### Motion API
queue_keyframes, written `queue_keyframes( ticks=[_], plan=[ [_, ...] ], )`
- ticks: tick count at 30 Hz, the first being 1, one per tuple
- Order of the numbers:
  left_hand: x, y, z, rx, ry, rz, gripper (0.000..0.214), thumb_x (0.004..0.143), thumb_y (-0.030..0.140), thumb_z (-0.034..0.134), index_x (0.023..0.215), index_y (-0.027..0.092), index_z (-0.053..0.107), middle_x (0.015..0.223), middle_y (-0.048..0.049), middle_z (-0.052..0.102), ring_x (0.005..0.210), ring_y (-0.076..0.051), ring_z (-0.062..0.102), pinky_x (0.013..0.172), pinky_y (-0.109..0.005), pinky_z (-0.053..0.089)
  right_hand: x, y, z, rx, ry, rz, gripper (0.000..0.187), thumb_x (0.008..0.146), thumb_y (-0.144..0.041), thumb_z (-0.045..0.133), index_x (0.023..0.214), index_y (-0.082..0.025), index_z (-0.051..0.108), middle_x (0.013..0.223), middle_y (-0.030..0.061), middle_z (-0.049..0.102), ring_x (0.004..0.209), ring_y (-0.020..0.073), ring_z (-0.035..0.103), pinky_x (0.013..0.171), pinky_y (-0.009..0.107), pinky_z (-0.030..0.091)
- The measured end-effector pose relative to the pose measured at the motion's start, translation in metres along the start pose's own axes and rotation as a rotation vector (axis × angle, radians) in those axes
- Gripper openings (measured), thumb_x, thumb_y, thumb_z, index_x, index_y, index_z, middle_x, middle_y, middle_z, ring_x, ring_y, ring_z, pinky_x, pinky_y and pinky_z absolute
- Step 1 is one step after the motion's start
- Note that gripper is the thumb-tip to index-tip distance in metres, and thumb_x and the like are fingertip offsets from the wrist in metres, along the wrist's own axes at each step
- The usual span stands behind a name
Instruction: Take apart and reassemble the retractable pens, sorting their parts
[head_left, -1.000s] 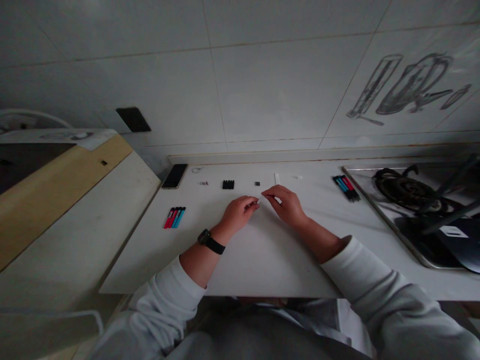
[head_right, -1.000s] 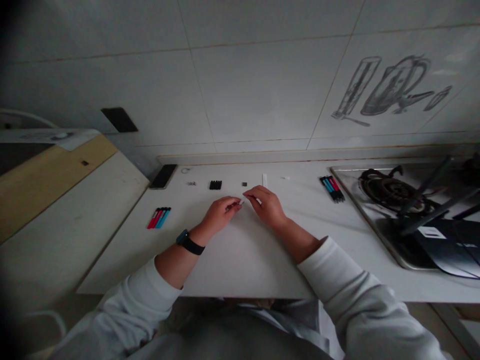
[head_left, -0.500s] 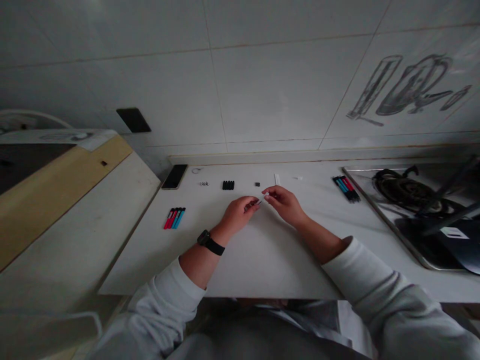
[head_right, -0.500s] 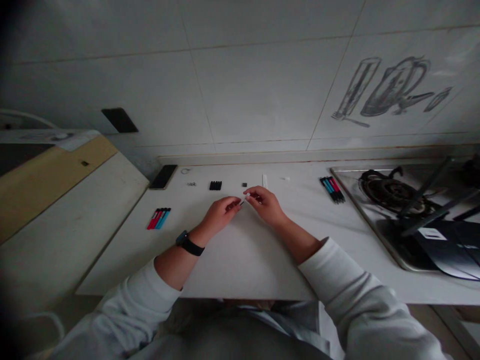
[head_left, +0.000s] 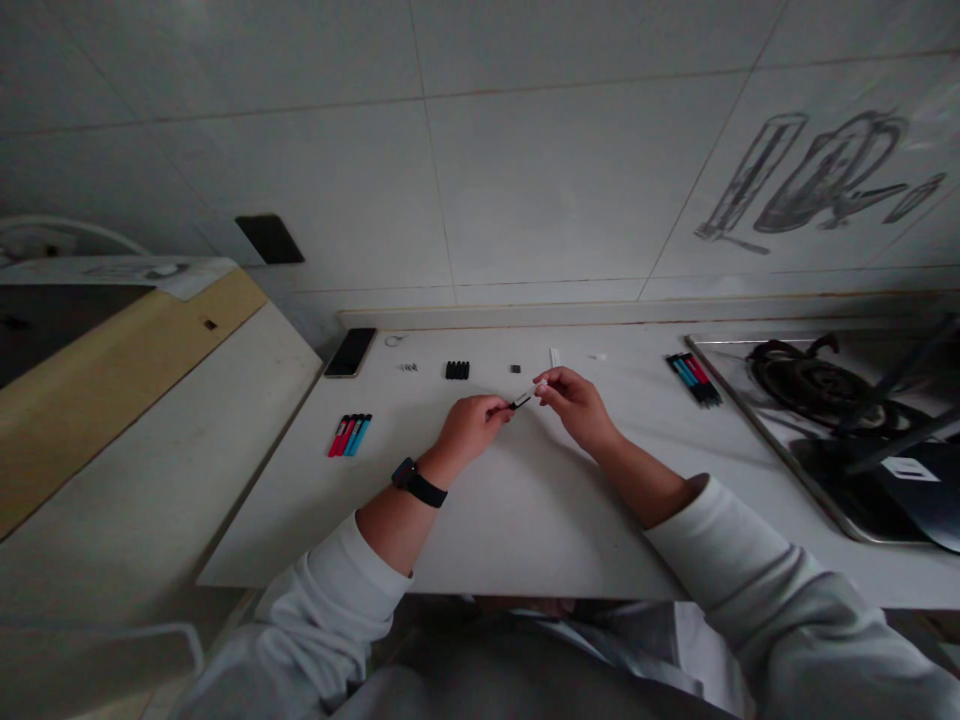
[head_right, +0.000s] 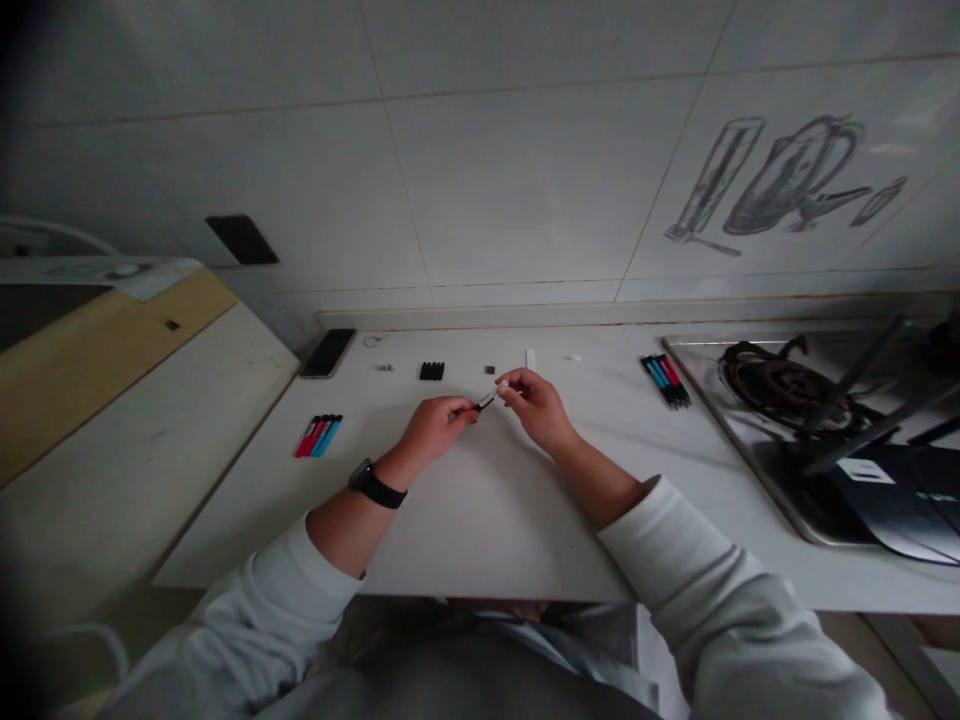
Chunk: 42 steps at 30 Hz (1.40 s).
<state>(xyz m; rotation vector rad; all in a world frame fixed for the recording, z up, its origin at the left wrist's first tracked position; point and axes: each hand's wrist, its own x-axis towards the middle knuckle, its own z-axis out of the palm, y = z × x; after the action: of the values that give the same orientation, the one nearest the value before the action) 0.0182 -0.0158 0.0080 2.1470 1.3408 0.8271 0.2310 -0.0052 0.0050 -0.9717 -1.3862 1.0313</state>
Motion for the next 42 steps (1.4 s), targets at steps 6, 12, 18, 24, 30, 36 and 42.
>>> queue_keyframes(
  ticks=[6,12,18,24,30,36,42],
  plan=[
    [-0.003,0.000,0.009,-0.090,-0.093,0.036,0.019,0.089,0.033,0.074,0.104,0.022,0.079,0.097,-0.0035,0.079,0.082,-0.018,0.070,0.077,-0.028,0.051,-0.003,-0.012,0.000,0.037,-0.042,-0.007,0.037,0.092,-0.055,0.066,0.107,-0.022,0.068,0.095,0.0048,0.071,0.087,0.0171,0.067,0.084,0.035,0.057],
    [0.009,-0.018,-0.015,0.021,0.101,0.069,0.026,0.093,0.035,0.069,0.116,0.023,0.073,0.103,-0.0046,0.077,0.088,-0.018,0.070,0.084,-0.031,0.054,-0.004,-0.018,-0.015,-0.502,-0.218,-0.165,0.027,0.097,-0.036,0.061,0.118,-0.022,0.070,0.098,0.0063,0.072,0.085,0.0176,0.066,0.081,0.032,0.053],
    [0.020,-0.076,-0.080,0.433,0.473,-0.129,0.030,0.092,0.023,0.066,0.121,0.021,0.070,0.120,-0.0105,0.070,0.110,-0.028,0.063,0.102,-0.042,0.048,-0.009,-0.020,-0.012,-0.923,-0.657,-0.187,0.020,0.098,-0.022,0.054,0.101,-0.019,0.074,0.101,0.0095,0.072,0.092,0.0204,0.066,0.088,0.031,0.049],
    [0.018,-0.118,-0.086,0.597,0.442,-0.296,0.037,0.088,0.020,0.066,0.124,0.026,0.072,0.128,-0.0117,0.063,0.119,-0.031,0.056,0.106,-0.046,0.043,-0.014,-0.026,-0.010,-1.031,-0.745,-0.206,0.022,0.100,-0.022,0.052,0.103,-0.020,0.074,0.102,0.0089,0.070,0.093,0.0204,0.066,0.087,0.030,0.047],
    [0.021,-0.128,-0.074,0.618,0.388,-0.327,0.036,0.089,0.024,0.063,0.123,0.028,0.075,0.136,-0.0133,0.057,0.123,-0.034,0.051,0.105,-0.049,0.041,-0.014,-0.027,-0.013,-1.038,-0.778,-0.195,0.019,0.098,-0.023,0.056,0.105,-0.021,0.073,0.103,0.0078,0.070,0.091,0.0200,0.066,0.084,0.029,0.047],
    [0.021,-0.123,-0.077,0.587,0.382,-0.326,0.031,0.088,0.026,0.063,0.114,0.027,0.079,0.137,-0.0139,0.056,0.124,-0.037,0.049,0.105,-0.052,0.039,-0.013,-0.024,-0.014,-1.029,-0.789,-0.181,0.020,0.096,-0.024,0.058,0.107,-0.022,0.074,0.105,0.0078,0.071,0.093,0.0212,0.066,0.087,0.031,0.048],
    [0.021,-0.121,-0.076,0.600,0.377,-0.332,0.028,0.088,0.027,0.064,0.111,0.027,0.080,0.134,-0.0132,0.060,0.118,-0.037,0.052,0.100,-0.051,0.042,-0.013,-0.023,-0.013,-1.019,-0.776,-0.167,0.021,0.096,-0.026,0.058,0.109,-0.022,0.074,0.107,0.0086,0.072,0.095,0.0218,0.067,0.087,0.031,0.048]
  ],
)
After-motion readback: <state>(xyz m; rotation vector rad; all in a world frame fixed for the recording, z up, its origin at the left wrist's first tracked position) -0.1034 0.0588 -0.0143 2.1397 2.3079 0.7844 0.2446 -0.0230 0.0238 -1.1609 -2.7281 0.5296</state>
